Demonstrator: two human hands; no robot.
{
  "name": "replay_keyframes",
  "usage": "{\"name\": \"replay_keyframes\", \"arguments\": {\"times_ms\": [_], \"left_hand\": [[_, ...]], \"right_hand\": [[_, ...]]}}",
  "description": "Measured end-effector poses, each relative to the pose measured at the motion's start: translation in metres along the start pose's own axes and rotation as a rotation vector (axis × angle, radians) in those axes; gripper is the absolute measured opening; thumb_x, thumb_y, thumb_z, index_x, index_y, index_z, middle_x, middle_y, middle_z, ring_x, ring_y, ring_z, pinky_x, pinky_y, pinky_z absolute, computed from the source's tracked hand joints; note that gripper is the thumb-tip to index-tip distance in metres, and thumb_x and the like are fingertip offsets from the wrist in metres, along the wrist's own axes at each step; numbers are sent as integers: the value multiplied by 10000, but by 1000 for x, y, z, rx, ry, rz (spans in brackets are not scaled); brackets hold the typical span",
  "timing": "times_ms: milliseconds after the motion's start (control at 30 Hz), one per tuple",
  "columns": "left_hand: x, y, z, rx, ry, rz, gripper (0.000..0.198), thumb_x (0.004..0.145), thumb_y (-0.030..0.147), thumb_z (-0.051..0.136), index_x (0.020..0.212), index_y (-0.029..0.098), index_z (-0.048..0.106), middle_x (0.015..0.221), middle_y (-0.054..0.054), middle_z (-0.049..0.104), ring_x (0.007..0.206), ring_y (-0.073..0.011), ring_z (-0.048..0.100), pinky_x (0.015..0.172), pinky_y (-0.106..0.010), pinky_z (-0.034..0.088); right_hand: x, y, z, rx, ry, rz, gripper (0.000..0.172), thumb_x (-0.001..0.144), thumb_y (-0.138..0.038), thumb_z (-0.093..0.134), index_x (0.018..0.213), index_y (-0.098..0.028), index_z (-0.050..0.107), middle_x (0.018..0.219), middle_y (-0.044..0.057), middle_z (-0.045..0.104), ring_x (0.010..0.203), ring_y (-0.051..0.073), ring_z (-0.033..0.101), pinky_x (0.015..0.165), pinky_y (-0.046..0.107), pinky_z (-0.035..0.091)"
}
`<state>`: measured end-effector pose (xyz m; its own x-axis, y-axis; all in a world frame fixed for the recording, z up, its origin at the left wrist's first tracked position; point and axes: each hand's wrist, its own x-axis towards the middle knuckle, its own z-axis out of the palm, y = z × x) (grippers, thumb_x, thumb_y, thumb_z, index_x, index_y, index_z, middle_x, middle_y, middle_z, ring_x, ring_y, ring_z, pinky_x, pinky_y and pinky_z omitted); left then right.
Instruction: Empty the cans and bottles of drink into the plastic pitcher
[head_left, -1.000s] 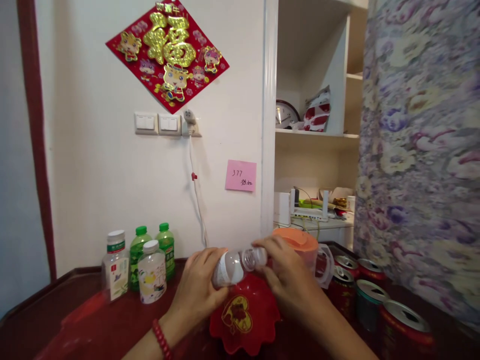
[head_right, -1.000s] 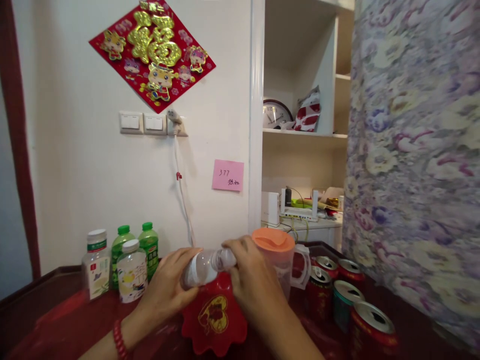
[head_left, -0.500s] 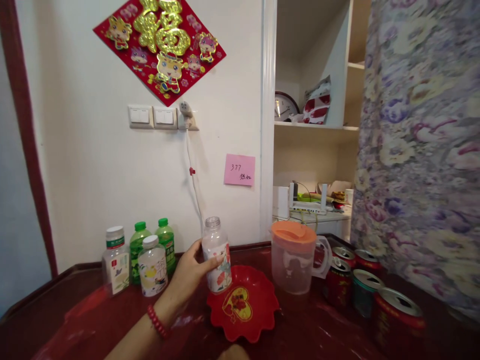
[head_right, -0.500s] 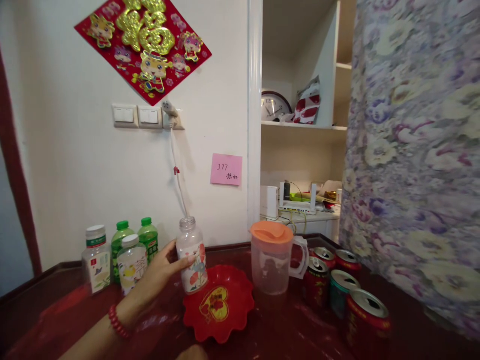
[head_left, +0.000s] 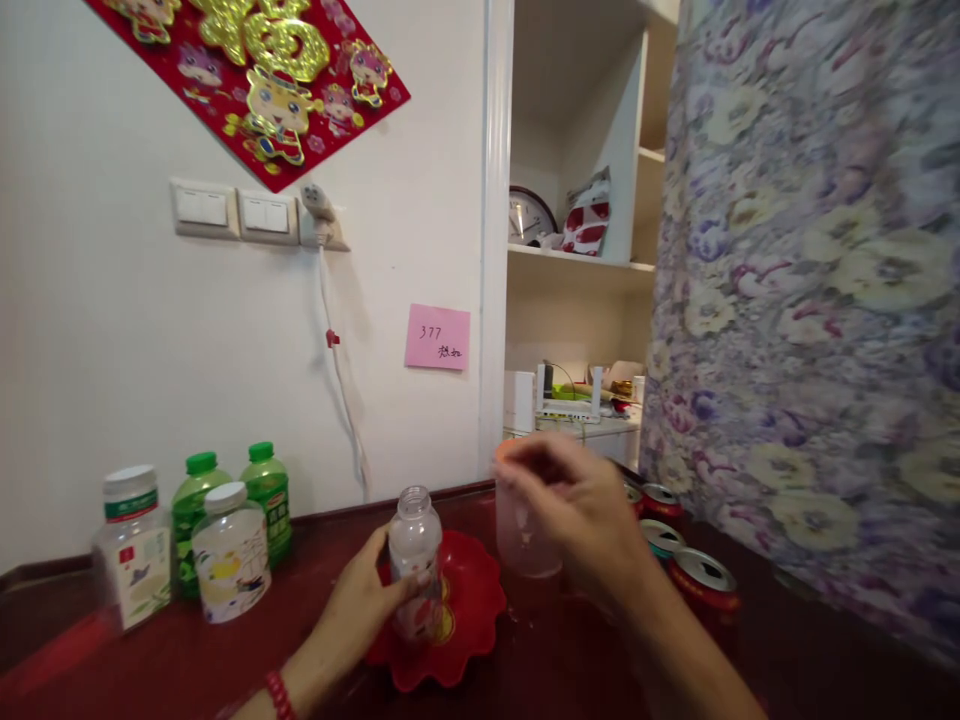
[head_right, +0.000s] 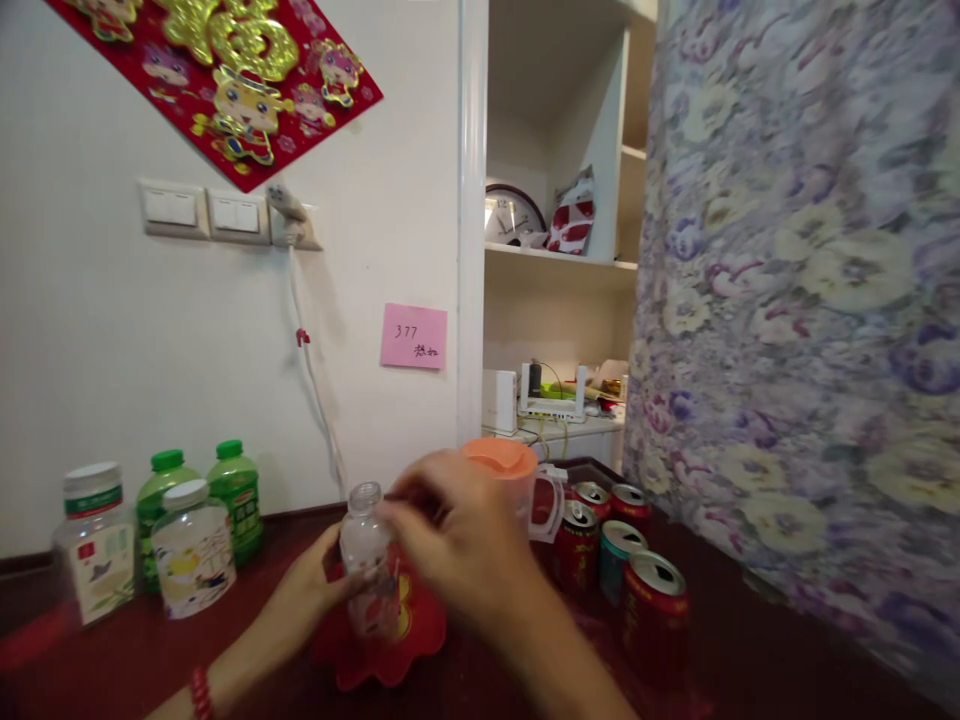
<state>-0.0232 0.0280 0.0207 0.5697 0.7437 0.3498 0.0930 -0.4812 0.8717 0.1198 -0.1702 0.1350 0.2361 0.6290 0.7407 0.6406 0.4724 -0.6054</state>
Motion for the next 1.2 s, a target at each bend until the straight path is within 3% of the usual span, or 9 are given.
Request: {"name": "replay_keyframes", "arguments": {"times_ms": [67, 133, 233, 333, 433, 533, 733, 1200], "left_hand": [[0, -8, 3, 15, -35, -16, 709, 635, 457, 820, 1251, 173, 612, 1300, -149, 696, 1226, -384, 622, 1088, -495, 450], [0, -15, 4, 18, -64, -21, 724, 658, 474, 801, 1278, 169, 584, 1333, -157, 674, 1243, -381, 613, 1091, -489, 447], [2, -23, 4, 24, -62, -17, 728, 695, 508, 774, 1304, 170, 561, 1362, -162, 656, 1251, -376, 612, 1089, -478, 452], [3, -27, 3, 45, -55, -11, 746, 710, 526, 762, 1327, 166, 546, 1385, -165, 642, 1274, -371, 601, 1103, -466, 443], [4, -27, 3, 50, -74, -8, 728, 711, 514, 759, 1321, 174, 552, 1384, -159, 645, 1276, -357, 604, 1096, -452, 454], [4, -24, 4, 49, -66, 3, 688, 709, 499, 759, 1295, 189, 575, 1360, -144, 665, 1261, -353, 615, 1091, -458, 458], [4, -24, 3, 55, -70, -11, 700, 717, 500, 759, 1308, 183, 557, 1345, -140, 675, 1266, -359, 612, 1100, -458, 449], [0, -23, 6, 10, -58, -12, 711, 721, 520, 744, 1307, 169, 546, 1360, -153, 660, 1245, -352, 620, 1089, -456, 459]], "right_hand": [[12, 16, -38, -89, 311, 29, 256, 894, -447, 665, 869, -193, 689, 818, 23, 654, 729, 174, 596, 647, 260, 449], [19, 46, -66, -206, 471, 111, 376, 865, -563, 649, 914, -191, 683, 867, 36, 661, 774, 197, 604, 693, 288, 459], [20, 100, -89, -264, 485, 206, 494, 757, -607, 718, 980, -166, 702, 989, 88, 676, 924, 262, 611, 770, 333, 451], [14, 145, -92, -224, 416, 284, 583, 693, -686, 721, 907, -144, 706, 831, 78, 670, 782, 257, 612, 693, 329, 452], [7, 171, -82, -167, 468, 293, 656, 764, -794, 597, 843, -145, 652, 759, 59, 637, 709, 229, 584, 647, 308, 448], [-2, 182, -66, -160, 605, 281, 689, 828, -837, 481, 844, -159, 602, 747, 55, 614, 711, 227, 566, 657, 308, 440], [-12, 187, -42, -230, 813, 219, 616, 902, -722, 448, 998, -136, 613, 975, 135, 652, 925, 282, 581, 843, 364, 424], [-13, 190, -29, -219, 874, 186, 604, 877, -752, 481, 957, -172, 630, 912, 112, 672, 861, 286, 604, 778, 361, 428]]}}
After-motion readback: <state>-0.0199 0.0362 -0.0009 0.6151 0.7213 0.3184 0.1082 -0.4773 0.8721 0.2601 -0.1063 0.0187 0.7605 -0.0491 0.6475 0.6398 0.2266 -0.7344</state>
